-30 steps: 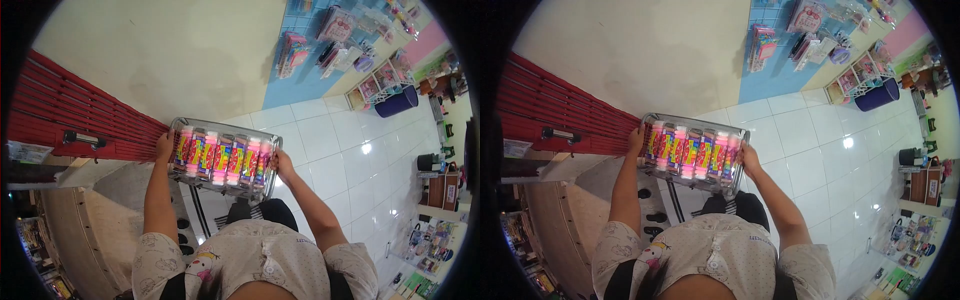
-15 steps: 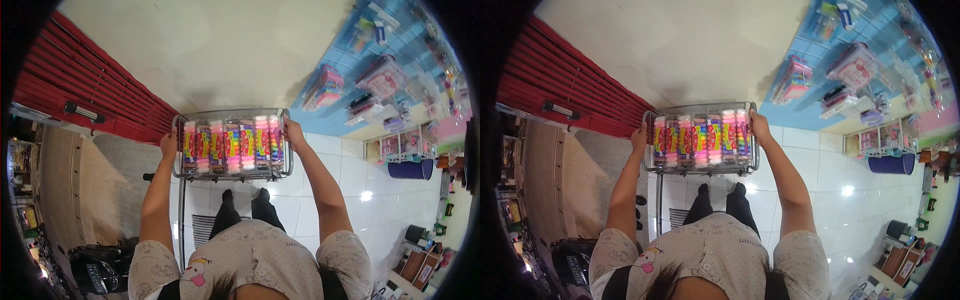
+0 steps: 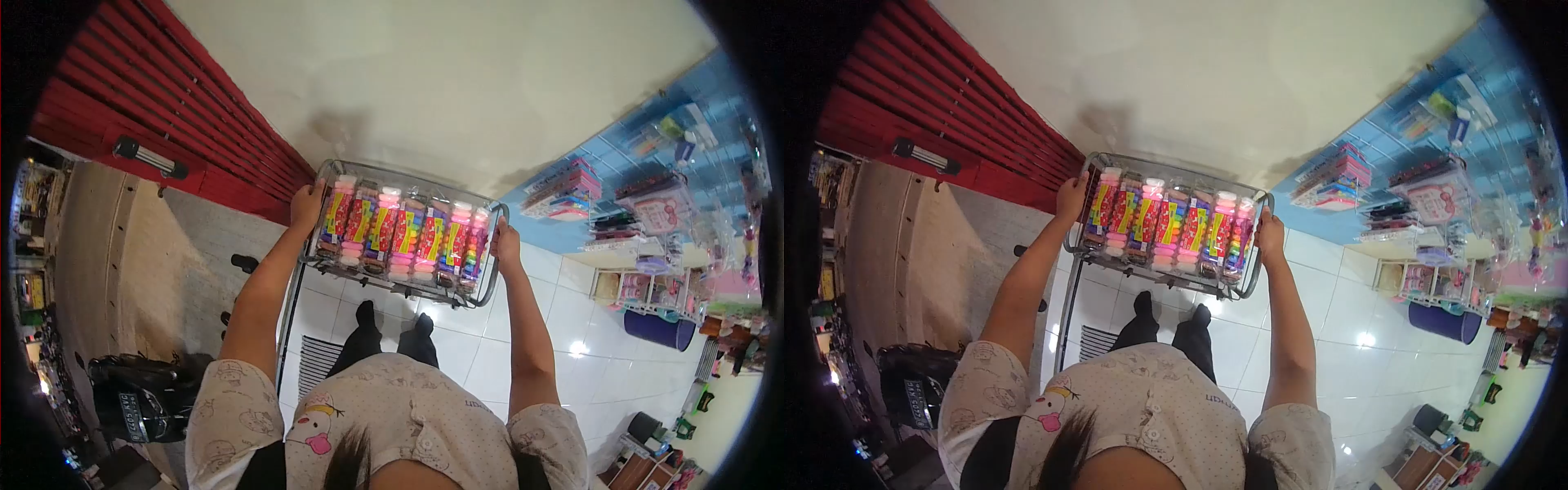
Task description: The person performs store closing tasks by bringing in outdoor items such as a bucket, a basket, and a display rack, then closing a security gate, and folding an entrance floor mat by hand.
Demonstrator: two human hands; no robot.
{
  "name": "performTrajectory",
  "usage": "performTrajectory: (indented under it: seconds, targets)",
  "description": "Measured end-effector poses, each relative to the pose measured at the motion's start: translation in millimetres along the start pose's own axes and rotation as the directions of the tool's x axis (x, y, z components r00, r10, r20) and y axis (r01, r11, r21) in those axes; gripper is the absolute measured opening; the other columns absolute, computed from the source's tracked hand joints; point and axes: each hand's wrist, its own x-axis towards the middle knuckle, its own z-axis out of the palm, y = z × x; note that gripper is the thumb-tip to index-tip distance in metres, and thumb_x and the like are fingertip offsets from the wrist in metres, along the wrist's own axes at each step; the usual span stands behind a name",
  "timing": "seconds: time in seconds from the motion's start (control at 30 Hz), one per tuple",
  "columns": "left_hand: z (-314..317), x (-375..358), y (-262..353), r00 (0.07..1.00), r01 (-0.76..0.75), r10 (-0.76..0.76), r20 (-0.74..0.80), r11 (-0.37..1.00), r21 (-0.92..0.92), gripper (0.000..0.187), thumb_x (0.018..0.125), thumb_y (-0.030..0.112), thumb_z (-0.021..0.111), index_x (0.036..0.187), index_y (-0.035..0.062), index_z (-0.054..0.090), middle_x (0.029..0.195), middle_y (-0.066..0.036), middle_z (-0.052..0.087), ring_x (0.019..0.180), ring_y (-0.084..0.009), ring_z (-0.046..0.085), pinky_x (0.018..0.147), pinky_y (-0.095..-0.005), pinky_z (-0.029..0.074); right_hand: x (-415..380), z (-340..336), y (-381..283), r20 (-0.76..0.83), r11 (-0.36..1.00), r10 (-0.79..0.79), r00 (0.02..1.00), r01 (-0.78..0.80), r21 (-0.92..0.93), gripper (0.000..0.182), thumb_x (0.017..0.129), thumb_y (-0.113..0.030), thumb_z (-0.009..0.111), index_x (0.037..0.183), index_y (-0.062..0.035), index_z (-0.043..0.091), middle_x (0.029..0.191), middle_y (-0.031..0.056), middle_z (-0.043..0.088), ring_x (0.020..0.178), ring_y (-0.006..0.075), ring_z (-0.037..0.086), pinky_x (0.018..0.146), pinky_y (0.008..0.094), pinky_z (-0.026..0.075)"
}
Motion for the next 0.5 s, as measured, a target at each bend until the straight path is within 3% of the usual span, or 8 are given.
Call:
performTrajectory:
  seconds: [0.13, 0.3, 0.33, 0.37, 0.4, 0.43, 0.47, 0.5]
  targets:
    - [10, 4, -26, 1.0, 0.005, -0.003, 0.009, 0.991, -0.137, 0.052, 0.086, 0.048, 0.04, 0.084, -0.0008, 0.059, 0.085, -0.024, 0.059, 0.086, -0.04, 0.056, 0.071, -0.0446, 0.042, 9, 1, 17, -0.048, 0.981, -0.129, 0.991, 0.12, -0.15, 0.04, 0.089, -0.04, 0.043, 0.064, -0.0078, 0.044, 0.047, 0.0, 0.039, 0.035, 0.0112, 0.037, 0.033, 0.027, 0.03]
    - [1, -5, 7, 0.997, 0.05, -0.055, 0.052, 0.996, 0.079, 0.046, 0.086, 0.045, 0.04, 0.101, 0.0027, 0.054, 0.093, -0.025, 0.058, 0.089, -0.0413, 0.055, 0.078, -0.0468, 0.043, 29, -7, 22, -0.09, 0.918, -0.24, 0.966, 0.196, -0.345, 0.048, 0.089, -0.043, 0.04, 0.07, -0.0009, 0.052, 0.048, 0.0047, 0.044, 0.038, 0.0144, 0.044, 0.036, 0.0289, 0.035]
    - [0, -4, 5, 0.996, 0.031, -0.038, 0.084, 0.996, 0.078, 0.046, 0.086, 0.044, 0.042, 0.104, 0.0029, 0.052, 0.093, -0.025, 0.058, 0.09, -0.0417, 0.055, 0.079, -0.0469, 0.044, 23, -3, 23, -0.117, 0.862, -0.362, 0.925, 0.284, -0.42, 0.047, 0.089, -0.042, 0.041, 0.073, 0.0005, 0.053, 0.048, 0.0045, 0.044, 0.038, 0.0143, 0.044, 0.036, 0.0284, 0.035]
    - [-3, -9, 4, 0.998, -0.006, -0.004, 0.059, 0.984, 0.177, 0.048, 0.085, 0.044, 0.042, 0.106, 0.0022, 0.051, 0.09, -0.022, 0.059, 0.089, -0.0394, 0.056, 0.08, -0.047, 0.043, 29, -4, 27, -0.13, 0.913, -0.296, 0.946, 0.24, -0.331, 0.047, 0.087, -0.045, 0.045, 0.078, 0.0001, 0.054, 0.056, 0.0036, 0.048, 0.042, 0.0122, 0.043, 0.035, 0.0265, 0.035]
    - [-8, -18, 1, 0.999, -0.038, 0.029, 0.036, 0.96, 0.277, 0.05, 0.085, 0.045, 0.043, 0.109, 0.0015, 0.05, 0.087, -0.019, 0.06, 0.089, -0.0371, 0.057, 0.08, -0.0471, 0.042, 70, -20, 55, -0.197, 0.821, -0.472, 0.859, 0.347, -0.453, 0.045, 0.087, -0.043, 0.048, 0.085, 0.0018, 0.052, 0.061, 0.0063, 0.051, 0.045, 0.0154, 0.047, 0.039, 0.0295, 0.038]
    - [-2, -24, -14, 0.99, -0.108, 0.126, -0.054, 0.958, 0.265, 0.052, 0.083, 0.043, 0.047, 0.113, 0.0008, 0.048, 0.091, -0.018, 0.06, 0.09, -0.0352, 0.057, 0.08, -0.0453, 0.043, 102, -32, 74, -0.25, 0.639, -0.623, 0.741, 0.297, -0.709, 0.043, 0.087, -0.039, 0.049, 0.095, 0.0032, 0.048, 0.07, 0.0136, 0.056, 0.059, 0.0236, 0.057, 0.051, 0.0361, 0.045]
    - [-4, -22, -31, 0.964, -0.181, 0.224, -0.142, 0.947, 0.265, 0.055, 0.082, 0.042, 0.051, 0.117, 0.0, 0.046, 0.095, -0.018, 0.06, 0.09, -0.0332, 0.058, 0.08, -0.0435, 0.045, 51, -4, 43, -0.231, 0.554, -0.644, 0.729, 0.236, -0.799, 0.043, 0.085, -0.034, 0.051, 0.104, 0.0044, 0.043, 0.086, 0.0219, 0.058, 0.08, 0.0325, 0.059, 0.067, 0.0416, 0.046]
    - [-30, -14, -42, 0.974, -0.19, 0.199, -0.107, 0.978, 0.086, 0.049, 0.081, 0.038, 0.052, 0.112, 0.0007, 0.049, 0.097, -0.018, 0.059, 0.091, -0.0326, 0.058, 0.08, -0.0428, 0.045, 21, 21, 26, -0.275, 0.485, -0.661, 0.698, 0.119, -0.866, 0.044, 0.083, -0.03, 0.055, 0.106, 0.0057, 0.044, 0.105, 0.0252, 0.053, 0.094, 0.0392, 0.054, 0.076, 0.0448, 0.045]
